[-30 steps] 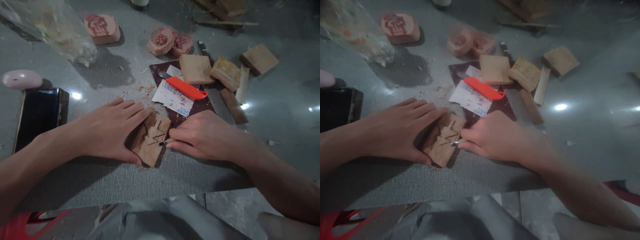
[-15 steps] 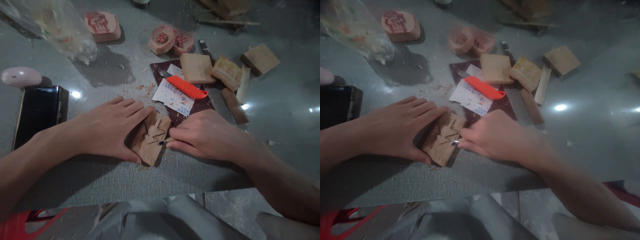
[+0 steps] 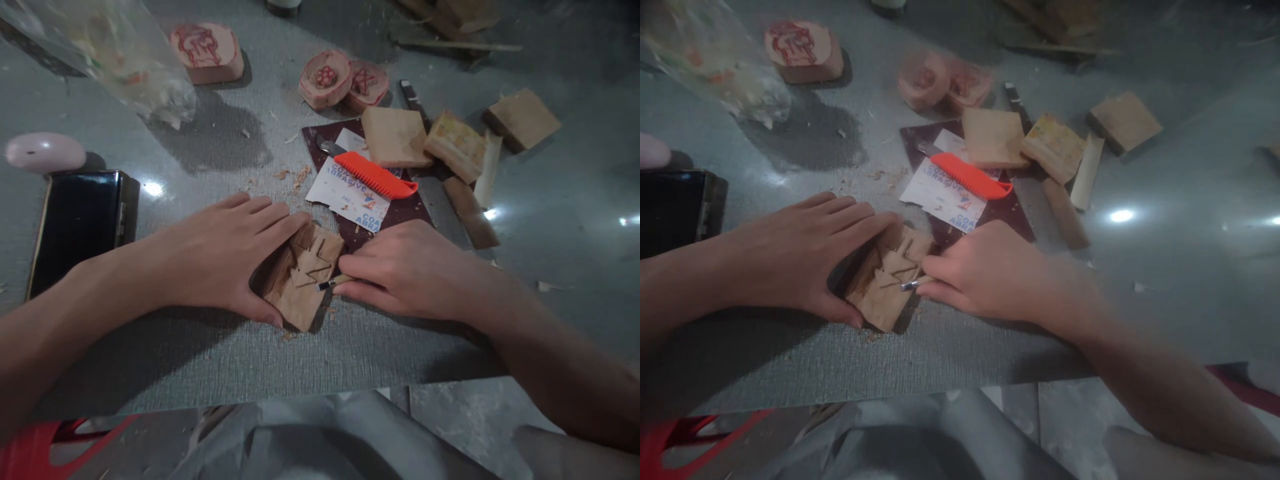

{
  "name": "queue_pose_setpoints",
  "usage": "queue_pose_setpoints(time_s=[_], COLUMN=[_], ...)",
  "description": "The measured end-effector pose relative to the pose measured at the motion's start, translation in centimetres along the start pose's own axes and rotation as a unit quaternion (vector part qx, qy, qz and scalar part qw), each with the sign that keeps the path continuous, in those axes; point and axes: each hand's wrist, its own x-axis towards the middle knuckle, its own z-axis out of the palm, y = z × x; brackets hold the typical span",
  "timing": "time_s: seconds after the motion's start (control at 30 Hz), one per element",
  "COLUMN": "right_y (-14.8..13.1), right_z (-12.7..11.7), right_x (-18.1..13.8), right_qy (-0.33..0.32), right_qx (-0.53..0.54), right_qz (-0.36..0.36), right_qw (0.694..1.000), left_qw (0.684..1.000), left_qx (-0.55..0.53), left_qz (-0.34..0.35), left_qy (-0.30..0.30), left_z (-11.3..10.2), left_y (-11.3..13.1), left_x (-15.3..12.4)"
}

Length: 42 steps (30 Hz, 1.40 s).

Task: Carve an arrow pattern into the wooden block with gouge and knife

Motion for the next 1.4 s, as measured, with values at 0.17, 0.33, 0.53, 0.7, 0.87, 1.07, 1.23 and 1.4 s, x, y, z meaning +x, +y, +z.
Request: queue_pose_setpoints(time_s=[0.17, 0.33, 0.53, 0.7, 0.87, 1.07, 1.23, 1.4], right_y=[-0.4, -0.8, 0.0, 1.0, 0.7, 0.2, 0.3, 0.3], right_z=[-0.1, -0.3, -0.6, -0.8, -0.7, -0.5, -0.6, -0.7], right_x=[0.3, 0.5, 0.0, -0.5, -0.3, -0.1, -0.1, -0.1], right_qy=[-0.016, -0.03, -0.035, 0.013, 0.002, -0.006, -0.009, -0.014], right_qx=[0.015, 0.029, 0.034, 0.026, 0.021, 0.02, 0.017, 0.028], right_qz=[0.0, -0.008, 0.001, 0.023, 0.012, 0.009, 0.012, 0.018], right_qw=[1.0, 0.999, 0.999, 0.999, 1.0, 1.0, 1.0, 0.999], left_qw=[1.0, 1.0, 1.0, 1.0, 1.0, 1.0, 1.0, 1.0], left_qx=[0.004, 0.006, 0.001, 0.006, 0.015, 0.019, -0.001, -0.001], left_qz=[0.002, 0.004, 0.0, 0.001, -0.004, -0.008, -0.007, 0.002], left_qy=[0.003, 0.005, 0.003, 0.0, -0.015, -0.02, -0.002, 0.005], left_z=[0.2, 0.2, 0.1, 0.1, -0.1, -0.1, 0.1, 0.2], left_y=[-0.1, 0.0, 0.0, 0.0, 0.1, 0.2, 0.0, -0.1], left_x=[0.0, 0.1, 0.1, 0.0, 0.1, 0.1, 0.1, 0.1])
